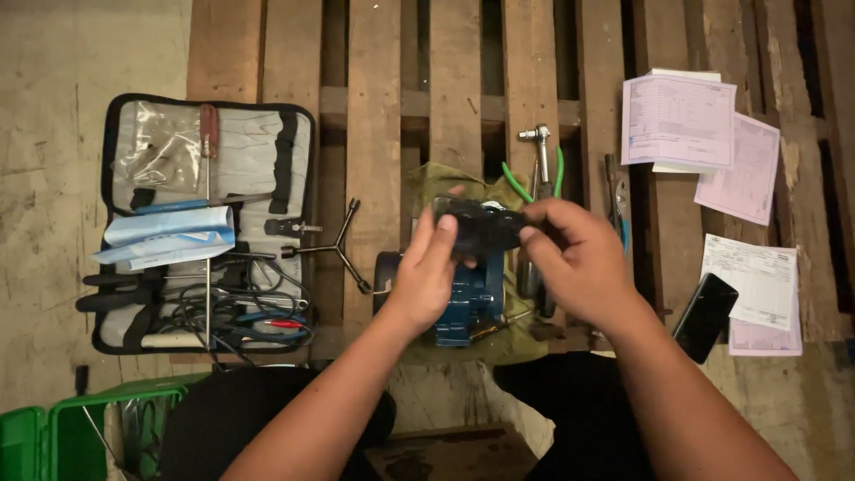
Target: Disassembling a water pump using various hand tools like pliers and wrenches on a wooden pallet.
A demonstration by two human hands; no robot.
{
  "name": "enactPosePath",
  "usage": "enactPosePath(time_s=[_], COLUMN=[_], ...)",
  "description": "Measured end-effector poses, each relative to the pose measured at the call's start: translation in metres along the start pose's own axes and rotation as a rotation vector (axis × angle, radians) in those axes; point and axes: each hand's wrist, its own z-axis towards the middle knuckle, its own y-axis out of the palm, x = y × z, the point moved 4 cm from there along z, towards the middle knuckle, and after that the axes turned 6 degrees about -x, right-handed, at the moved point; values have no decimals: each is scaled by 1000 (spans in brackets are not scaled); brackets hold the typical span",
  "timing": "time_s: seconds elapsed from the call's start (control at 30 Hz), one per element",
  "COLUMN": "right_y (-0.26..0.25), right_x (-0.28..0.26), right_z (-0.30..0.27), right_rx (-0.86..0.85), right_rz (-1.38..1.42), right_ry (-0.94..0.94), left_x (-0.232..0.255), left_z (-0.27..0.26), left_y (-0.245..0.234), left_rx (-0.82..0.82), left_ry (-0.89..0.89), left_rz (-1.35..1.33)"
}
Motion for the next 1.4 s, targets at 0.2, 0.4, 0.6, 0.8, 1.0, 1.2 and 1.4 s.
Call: enactPosePath(time_s=[0.2, 0.4, 0.6, 0.8, 1.0, 1.2, 1.4], right_y=[-2, 3, 6, 6, 6, 11, 12], right_x=[11, 9, 5, 2, -9, -11, -4], right_z=[2, 1, 3, 0, 1, -1, -1], right_rx=[-50, -80, -111, -105, -141, -166, -181], right_rz=[22, 39, 80, 81, 160, 333, 515], right_ry=[54, 50, 76, 90, 97, 121, 130], left_x=[-11, -38, -14, -9, -20, -7, -9], left_z=[1, 3, -2, -1, 0, -3, -2], left_y=[-1, -14, -4, -3, -5, 1, 1], left_rx=[-178, -212, -272, -255, -208, -186, -164], left_ry=[115, 123, 100, 88, 48, 43, 40], left_rz=[32, 95, -7, -39, -225, -310, -387])
